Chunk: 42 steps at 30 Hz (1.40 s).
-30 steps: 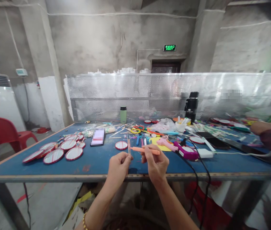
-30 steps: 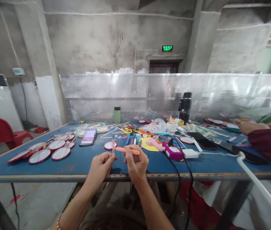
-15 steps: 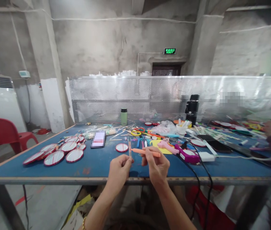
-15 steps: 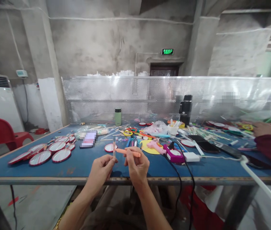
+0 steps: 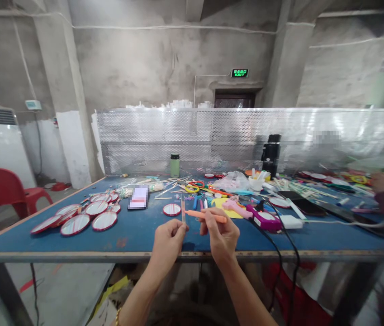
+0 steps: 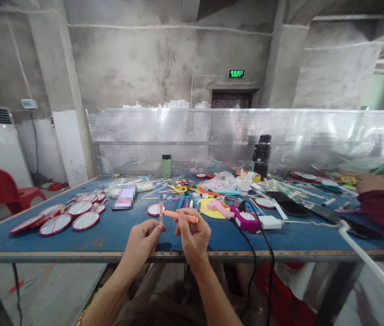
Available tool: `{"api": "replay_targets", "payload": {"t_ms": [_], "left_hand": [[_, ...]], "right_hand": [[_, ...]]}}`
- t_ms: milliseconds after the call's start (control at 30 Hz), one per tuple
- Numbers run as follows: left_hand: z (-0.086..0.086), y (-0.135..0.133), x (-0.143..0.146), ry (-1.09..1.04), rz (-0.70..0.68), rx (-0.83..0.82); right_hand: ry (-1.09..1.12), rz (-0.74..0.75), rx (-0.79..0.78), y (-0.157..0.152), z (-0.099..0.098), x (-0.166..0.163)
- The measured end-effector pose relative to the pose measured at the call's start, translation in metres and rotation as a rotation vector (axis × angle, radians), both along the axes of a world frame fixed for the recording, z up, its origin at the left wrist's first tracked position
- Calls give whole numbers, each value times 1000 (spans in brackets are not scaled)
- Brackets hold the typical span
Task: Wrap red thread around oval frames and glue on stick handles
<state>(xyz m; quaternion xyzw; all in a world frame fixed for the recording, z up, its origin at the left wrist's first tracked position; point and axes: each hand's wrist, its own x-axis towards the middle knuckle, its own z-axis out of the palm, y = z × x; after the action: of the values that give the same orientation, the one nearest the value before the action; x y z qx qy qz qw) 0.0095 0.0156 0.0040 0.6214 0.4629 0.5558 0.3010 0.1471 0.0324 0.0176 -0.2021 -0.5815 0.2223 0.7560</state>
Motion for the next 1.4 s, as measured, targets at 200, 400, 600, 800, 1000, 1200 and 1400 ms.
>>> {"api": "replay_targets", "payload": {"t_ms": [200, 400, 600, 800, 1000, 1200, 1400], "left_hand": [[0, 0, 0, -18, 5, 0], [2, -1, 2, -30, -7, -5], [0, 0, 1, -14, 5, 10], [0, -1, 1, -7, 11, -3], [2, -2, 1, -2, 11, -6], [2, -1, 0, 2, 18, 1], [2, -2, 1, -17, 3, -2]], "right_hand": [[34, -54, -24, 2, -1, 0], [19, -18, -1, 1, -1, 1], [3, -18, -23, 3, -2, 0], [75, -40, -2, 2, -1, -1], [-3, -8, -1, 2, -1, 0], [77, -69, -27, 2, -2, -1], [16, -31, 9, -2, -1, 0]]}}
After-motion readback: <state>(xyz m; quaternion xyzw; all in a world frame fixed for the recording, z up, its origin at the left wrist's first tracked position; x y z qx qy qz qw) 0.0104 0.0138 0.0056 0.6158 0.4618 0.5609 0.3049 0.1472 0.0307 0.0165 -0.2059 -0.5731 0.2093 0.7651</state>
